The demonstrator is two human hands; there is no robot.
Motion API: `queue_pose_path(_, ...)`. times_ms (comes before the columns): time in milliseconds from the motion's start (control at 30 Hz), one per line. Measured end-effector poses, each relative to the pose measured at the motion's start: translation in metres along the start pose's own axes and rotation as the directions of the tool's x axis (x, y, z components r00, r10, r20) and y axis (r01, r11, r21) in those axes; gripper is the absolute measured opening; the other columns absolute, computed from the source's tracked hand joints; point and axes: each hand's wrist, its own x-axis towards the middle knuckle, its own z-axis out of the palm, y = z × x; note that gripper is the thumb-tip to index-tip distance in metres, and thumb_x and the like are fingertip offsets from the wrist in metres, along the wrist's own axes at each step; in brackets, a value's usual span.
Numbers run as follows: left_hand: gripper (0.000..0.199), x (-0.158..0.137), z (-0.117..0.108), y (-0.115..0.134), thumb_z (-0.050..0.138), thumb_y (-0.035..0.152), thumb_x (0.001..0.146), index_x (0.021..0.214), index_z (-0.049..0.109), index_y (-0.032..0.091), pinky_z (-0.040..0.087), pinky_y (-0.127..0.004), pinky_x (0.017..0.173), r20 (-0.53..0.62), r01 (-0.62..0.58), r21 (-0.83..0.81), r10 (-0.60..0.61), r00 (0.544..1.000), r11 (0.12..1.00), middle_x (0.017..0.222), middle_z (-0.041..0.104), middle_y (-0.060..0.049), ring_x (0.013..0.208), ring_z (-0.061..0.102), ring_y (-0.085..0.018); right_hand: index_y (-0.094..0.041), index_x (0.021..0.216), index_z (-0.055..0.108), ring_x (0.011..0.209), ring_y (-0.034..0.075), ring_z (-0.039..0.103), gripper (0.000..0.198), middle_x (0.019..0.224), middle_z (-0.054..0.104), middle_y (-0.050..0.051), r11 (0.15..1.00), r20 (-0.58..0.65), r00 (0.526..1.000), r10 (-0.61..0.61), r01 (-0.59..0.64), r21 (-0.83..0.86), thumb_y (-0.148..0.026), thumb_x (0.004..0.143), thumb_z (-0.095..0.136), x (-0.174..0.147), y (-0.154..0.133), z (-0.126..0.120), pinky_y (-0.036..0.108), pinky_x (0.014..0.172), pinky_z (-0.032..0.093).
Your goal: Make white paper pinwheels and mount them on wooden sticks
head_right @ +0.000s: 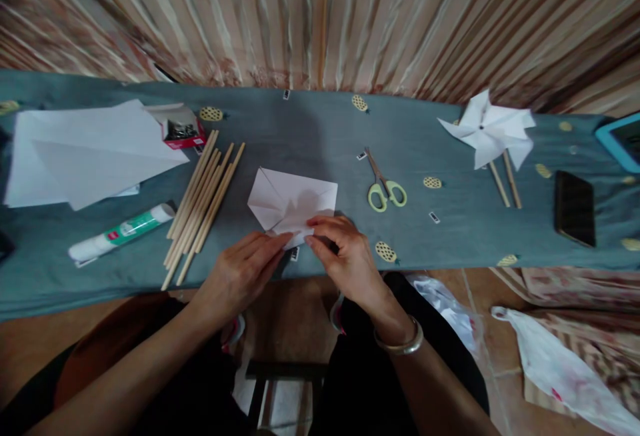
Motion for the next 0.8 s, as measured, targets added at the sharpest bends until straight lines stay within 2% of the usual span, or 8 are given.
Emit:
queue_pose_path(167,0.038,-0.0003,-0.0036,-0.0004,0.051,0.009,0.091,0.129,0.048,0.010,0.058,-0.034,0.077,0.024,-0.021,-0.047,0.022,0.999,0.999,0.095,0.066,-0.008,0.085,0.061,-0.019,-0.021,0.089,0.070,0.105,0.021,0.063,0.006,0.108,0.071,0.007,0.994,-0.051,0.998,-0.040,0.035,-0.108,-0.022,0.086,0.065,0.0075,-0.0025,0.0070,0.042,0.094,0.051)
queue_pose_path(300,0.031,-0.0016,-0.0050,-0.0009,0.054,0.008,0.090,0.121,0.055,0.008,0.058,-0.036,0.079,0.044,-0.045,-0.083,0.049,0.998,0.996,0.100,0.066,-0.010,0.091,0.059,-0.021,-0.022,0.094,0.070,0.106,0.022,0.063,0.010,0.109,0.070,0.007,0.983,-0.068,0.995,-0.067,0.055,-0.173,-0.023,0.086,0.064,0.0093,-0.0037,0.0103,0.042,0.094,0.051)
queue_pose_path(800,0.024,-0.0015,-0.0037,0.0027,0.055,0.009,0.089,0.112,0.060,0.006,0.059,-0.035,0.076,-0.002,-0.010,-0.093,0.010,1.000,0.996,0.096,0.063,-0.011,0.089,0.060,-0.020,-0.019,0.100,0.070,0.107,0.022,0.062,0.015,0.110,0.070,0.009,0.967,-0.037,0.991,-0.129,0.117,-0.228,-0.019,0.087,0.062,0.0068,-0.0062,0.0093,0.041,0.094,0.051)
